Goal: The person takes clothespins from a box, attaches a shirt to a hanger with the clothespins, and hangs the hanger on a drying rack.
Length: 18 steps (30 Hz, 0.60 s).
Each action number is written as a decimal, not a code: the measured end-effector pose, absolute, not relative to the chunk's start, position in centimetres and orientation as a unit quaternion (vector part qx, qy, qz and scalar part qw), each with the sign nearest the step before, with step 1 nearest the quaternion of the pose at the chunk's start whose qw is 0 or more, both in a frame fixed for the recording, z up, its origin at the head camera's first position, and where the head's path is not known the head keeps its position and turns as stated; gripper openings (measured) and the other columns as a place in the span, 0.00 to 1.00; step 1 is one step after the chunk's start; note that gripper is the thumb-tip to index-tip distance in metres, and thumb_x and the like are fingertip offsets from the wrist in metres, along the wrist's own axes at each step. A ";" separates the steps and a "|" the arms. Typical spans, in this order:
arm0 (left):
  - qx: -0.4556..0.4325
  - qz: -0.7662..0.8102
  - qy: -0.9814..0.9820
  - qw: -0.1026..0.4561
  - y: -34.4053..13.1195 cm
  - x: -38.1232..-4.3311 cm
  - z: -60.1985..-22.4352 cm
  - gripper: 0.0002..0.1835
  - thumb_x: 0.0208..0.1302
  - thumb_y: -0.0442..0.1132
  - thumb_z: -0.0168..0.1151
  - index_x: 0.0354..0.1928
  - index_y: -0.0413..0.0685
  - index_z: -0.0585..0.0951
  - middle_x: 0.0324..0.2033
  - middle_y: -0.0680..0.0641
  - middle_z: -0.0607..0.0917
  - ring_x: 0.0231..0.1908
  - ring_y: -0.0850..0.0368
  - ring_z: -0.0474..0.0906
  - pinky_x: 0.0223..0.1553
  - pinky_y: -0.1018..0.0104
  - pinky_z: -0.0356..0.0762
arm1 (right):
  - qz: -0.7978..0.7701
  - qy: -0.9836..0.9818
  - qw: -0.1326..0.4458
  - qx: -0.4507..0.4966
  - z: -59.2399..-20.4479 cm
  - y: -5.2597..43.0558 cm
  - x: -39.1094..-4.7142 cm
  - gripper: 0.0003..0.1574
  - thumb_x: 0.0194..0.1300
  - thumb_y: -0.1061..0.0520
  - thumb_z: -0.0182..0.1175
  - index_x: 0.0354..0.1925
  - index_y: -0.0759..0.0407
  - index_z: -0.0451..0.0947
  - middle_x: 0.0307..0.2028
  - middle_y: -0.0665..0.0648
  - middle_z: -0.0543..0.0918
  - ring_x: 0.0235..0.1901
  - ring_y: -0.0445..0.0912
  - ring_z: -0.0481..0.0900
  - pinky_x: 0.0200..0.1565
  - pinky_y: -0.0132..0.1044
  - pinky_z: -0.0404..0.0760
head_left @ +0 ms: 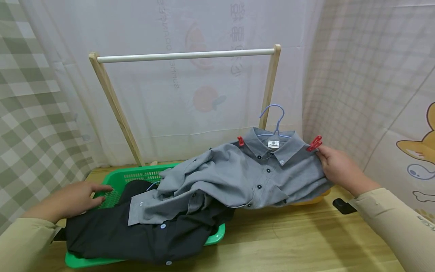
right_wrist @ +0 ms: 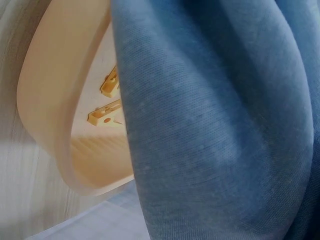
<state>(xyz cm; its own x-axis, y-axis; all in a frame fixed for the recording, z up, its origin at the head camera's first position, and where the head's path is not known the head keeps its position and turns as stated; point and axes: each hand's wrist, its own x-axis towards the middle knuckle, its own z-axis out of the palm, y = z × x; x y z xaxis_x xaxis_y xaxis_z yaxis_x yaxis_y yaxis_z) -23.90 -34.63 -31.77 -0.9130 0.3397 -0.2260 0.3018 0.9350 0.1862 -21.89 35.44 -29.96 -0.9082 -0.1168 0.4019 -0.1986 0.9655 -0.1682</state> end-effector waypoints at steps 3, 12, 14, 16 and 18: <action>0.166 0.061 0.976 0.129 -35.2 -24.0 -31.7 0.20 0.63 0.45 0.54 0.57 0.55 0.76 0.49 0.43 0.81 0.31 0.59 0.74 0.30 0.63 0.69 | 0.101 -0.972 0.196 0.079 -29.9 35.4 -21.9 0.10 0.71 0.59 0.46 0.46 0.60 0.71 0.42 0.73 0.79 0.41 0.69 0.77 0.41 0.63 0.70; 0.174 0.042 0.973 0.145 -36.8 -24.6 -31.4 0.24 0.62 0.53 0.57 0.57 0.52 0.76 0.52 0.37 0.79 0.48 0.41 0.77 0.39 0.51 0.76 | 0.092 -0.974 0.191 0.082 -29.8 35.4 -21.8 0.11 0.72 0.58 0.44 0.45 0.60 0.71 0.43 0.74 0.78 0.41 0.69 0.77 0.39 0.62 0.71; 0.167 0.045 0.971 0.163 -37.0 -24.7 -31.4 0.25 0.61 0.54 0.57 0.58 0.52 0.76 0.52 0.38 0.79 0.49 0.41 0.77 0.39 0.51 0.76 | 0.092 -0.974 0.191 0.082 -29.9 35.4 -21.7 0.10 0.72 0.58 0.44 0.45 0.60 0.71 0.43 0.74 0.78 0.41 0.69 0.77 0.39 0.62 0.71; 0.161 0.050 0.969 0.182 -37.2 -24.8 -31.3 0.26 0.62 0.55 0.56 0.58 0.51 0.76 0.51 0.39 0.80 0.48 0.43 0.78 0.39 0.50 0.76 | 0.090 -0.974 0.191 0.081 -29.9 35.4 -21.7 0.10 0.72 0.58 0.44 0.45 0.60 0.71 0.42 0.74 0.79 0.40 0.69 0.77 0.38 0.62 0.71; 0.157 0.053 0.967 0.196 -37.1 -24.8 -31.1 0.25 0.62 0.54 0.56 0.58 0.50 0.76 0.50 0.41 0.81 0.46 0.45 0.80 0.38 0.50 0.77 | 0.089 -0.974 0.191 0.079 -29.9 35.4 -21.7 0.10 0.72 0.58 0.44 0.44 0.59 0.71 0.41 0.74 0.79 0.40 0.70 0.77 0.37 0.62 0.71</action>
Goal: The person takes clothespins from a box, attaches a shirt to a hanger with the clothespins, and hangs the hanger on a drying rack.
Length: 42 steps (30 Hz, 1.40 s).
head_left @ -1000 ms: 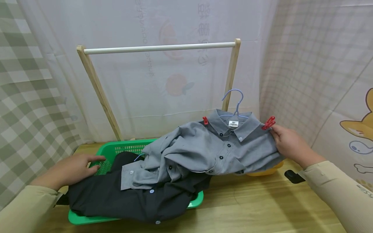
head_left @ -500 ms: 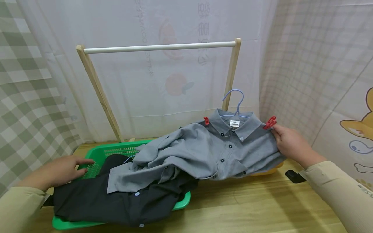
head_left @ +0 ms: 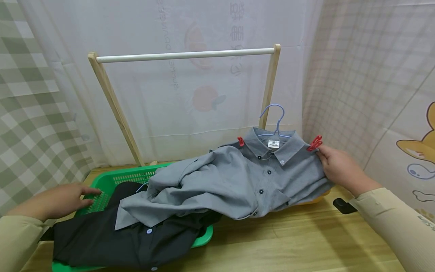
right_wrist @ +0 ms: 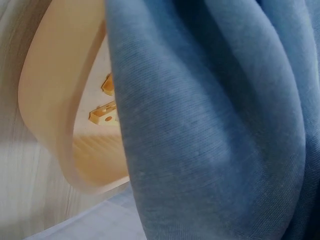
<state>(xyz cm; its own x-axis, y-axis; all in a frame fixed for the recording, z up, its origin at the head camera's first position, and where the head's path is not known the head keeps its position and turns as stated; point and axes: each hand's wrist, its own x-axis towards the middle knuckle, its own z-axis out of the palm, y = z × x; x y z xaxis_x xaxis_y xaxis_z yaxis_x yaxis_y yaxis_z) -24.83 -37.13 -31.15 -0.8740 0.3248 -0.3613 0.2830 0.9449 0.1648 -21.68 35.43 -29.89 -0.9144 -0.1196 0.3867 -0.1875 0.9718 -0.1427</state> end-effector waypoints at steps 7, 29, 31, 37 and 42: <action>0.177 0.017 0.967 0.182 -36.0 -25.0 -30.4 0.28 0.62 0.56 0.56 0.56 0.44 0.76 0.51 0.38 0.79 0.50 0.37 0.76 0.43 0.45 0.74 | 0.085 -0.974 0.195 0.081 -29.8 35.4 -21.7 0.09 0.72 0.58 0.44 0.42 0.59 0.71 0.42 0.73 0.79 0.40 0.70 0.77 0.38 0.62 0.71; 0.202 -0.045 0.965 0.162 -33.7 -28.2 -30.7 0.21 0.55 0.43 0.64 0.49 0.37 0.79 0.53 0.24 0.71 0.49 0.28 0.71 0.46 0.41 0.71 | 0.090 -0.978 0.175 0.076 -29.5 35.0 -21.6 0.15 0.72 0.59 0.43 0.51 0.62 0.70 0.48 0.75 0.76 0.46 0.70 0.75 0.43 0.64 0.70; 0.193 -0.034 0.966 0.165 -34.1 -28.2 -30.7 0.21 0.54 0.39 0.65 0.50 0.39 0.79 0.55 0.24 0.70 0.50 0.27 0.70 0.46 0.41 0.71 | 0.090 -0.978 0.172 0.072 -29.4 34.9 -21.5 0.15 0.72 0.59 0.43 0.52 0.62 0.70 0.49 0.75 0.76 0.47 0.70 0.75 0.44 0.64 0.70; 0.189 -0.042 0.965 0.175 -35.3 -28.4 -30.6 0.21 0.52 0.38 0.67 0.50 0.41 0.80 0.51 0.30 0.76 0.49 0.31 0.73 0.43 0.43 0.73 | 0.086 -0.980 0.168 0.065 -29.1 34.5 -21.3 0.16 0.73 0.58 0.42 0.53 0.62 0.70 0.50 0.75 0.75 0.48 0.71 0.74 0.46 0.64 0.70; 0.189 -0.045 0.965 0.175 -36.6 -28.7 -30.7 0.21 0.50 0.37 0.68 0.49 0.41 0.80 0.51 0.30 0.76 0.48 0.31 0.73 0.42 0.44 0.74 | 0.082 -0.977 0.185 0.068 -28.9 34.4 -21.1 0.13 0.72 0.59 0.44 0.49 0.61 0.71 0.47 0.74 0.77 0.45 0.71 0.75 0.43 0.64 0.70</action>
